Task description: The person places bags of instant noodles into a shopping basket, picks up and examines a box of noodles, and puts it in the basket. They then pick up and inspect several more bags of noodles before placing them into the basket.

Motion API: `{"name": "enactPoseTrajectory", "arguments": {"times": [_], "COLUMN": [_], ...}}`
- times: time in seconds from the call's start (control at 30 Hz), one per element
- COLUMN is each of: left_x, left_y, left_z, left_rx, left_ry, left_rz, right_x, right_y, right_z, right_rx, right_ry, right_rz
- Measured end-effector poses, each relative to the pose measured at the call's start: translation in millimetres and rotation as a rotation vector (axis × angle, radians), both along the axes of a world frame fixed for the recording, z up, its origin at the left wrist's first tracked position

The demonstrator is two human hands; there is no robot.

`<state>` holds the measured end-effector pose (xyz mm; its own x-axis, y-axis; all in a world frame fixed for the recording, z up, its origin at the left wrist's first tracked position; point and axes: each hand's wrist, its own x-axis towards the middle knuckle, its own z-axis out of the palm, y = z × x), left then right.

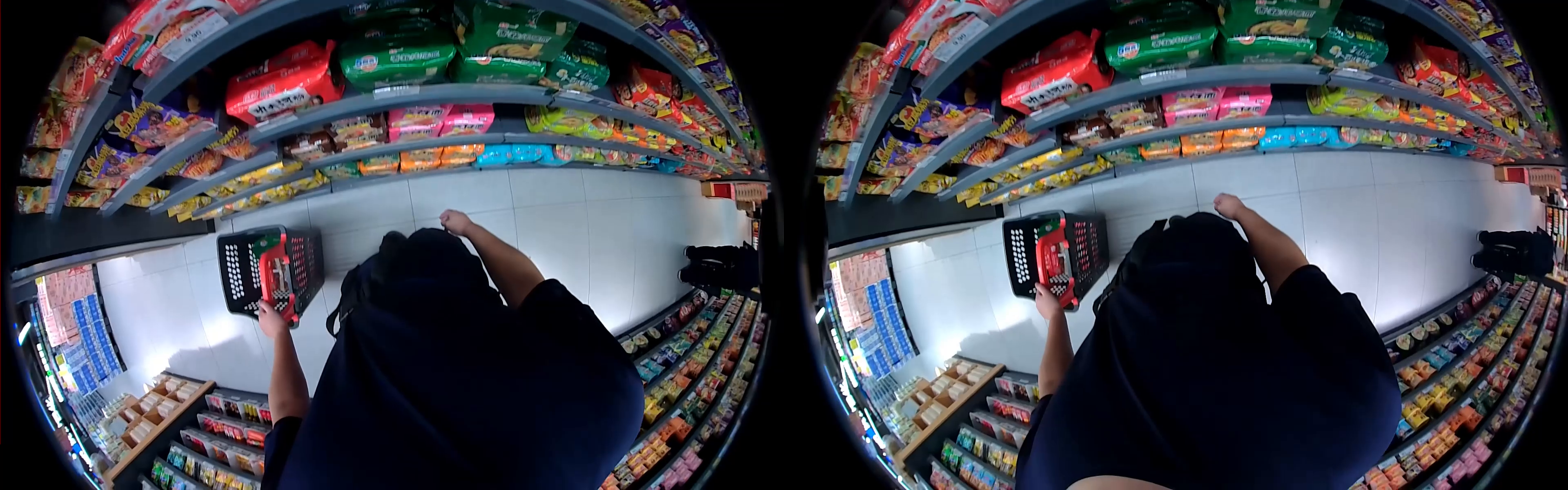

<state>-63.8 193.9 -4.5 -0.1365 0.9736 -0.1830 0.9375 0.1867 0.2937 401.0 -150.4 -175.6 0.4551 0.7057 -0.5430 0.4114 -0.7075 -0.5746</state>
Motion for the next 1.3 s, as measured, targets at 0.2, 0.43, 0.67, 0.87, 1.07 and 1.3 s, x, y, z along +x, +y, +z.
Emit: {"name": "enactPoseTrajectory", "arguments": {"times": [0.2,0.43,0.67,0.87,1.07,1.3], "left_x": [-5.0,2.4,3.2,4.2,4.0,4.5], "left_y": [3.9,-1.6,-0.8,-4.6,-4.0,0.9], "left_z": [-1.8,2.7,-1.9,-0.4,1.9,-2.3], "left_rx": [-0.049,0.019,0.075,0.134,0.146,0.197], "left_ry": [-0.044,-0.009,0.059,0.050,0.027,0.073], "left_rz": [-0.020,-0.011,0.035,0.012,0.020,0.030], "right_x": [-4.8,-3.3,0.6,3.7,15.5,16.2], "right_y": [-11.4,-39.8,-29.4,-7.7,-4.5,18.8], "right_z": [12.5,14.6,2.9,-6.0,-47.0,-4.4], "right_rx": [-0.161,-0.377,-0.311,-0.193,-0.152,-0.178], "right_ry": [0.077,0.096,0.066,0.068,0.162,0.109], "right_rz": [-0.076,-0.038,-0.051,0.060,0.091,0.197]}}
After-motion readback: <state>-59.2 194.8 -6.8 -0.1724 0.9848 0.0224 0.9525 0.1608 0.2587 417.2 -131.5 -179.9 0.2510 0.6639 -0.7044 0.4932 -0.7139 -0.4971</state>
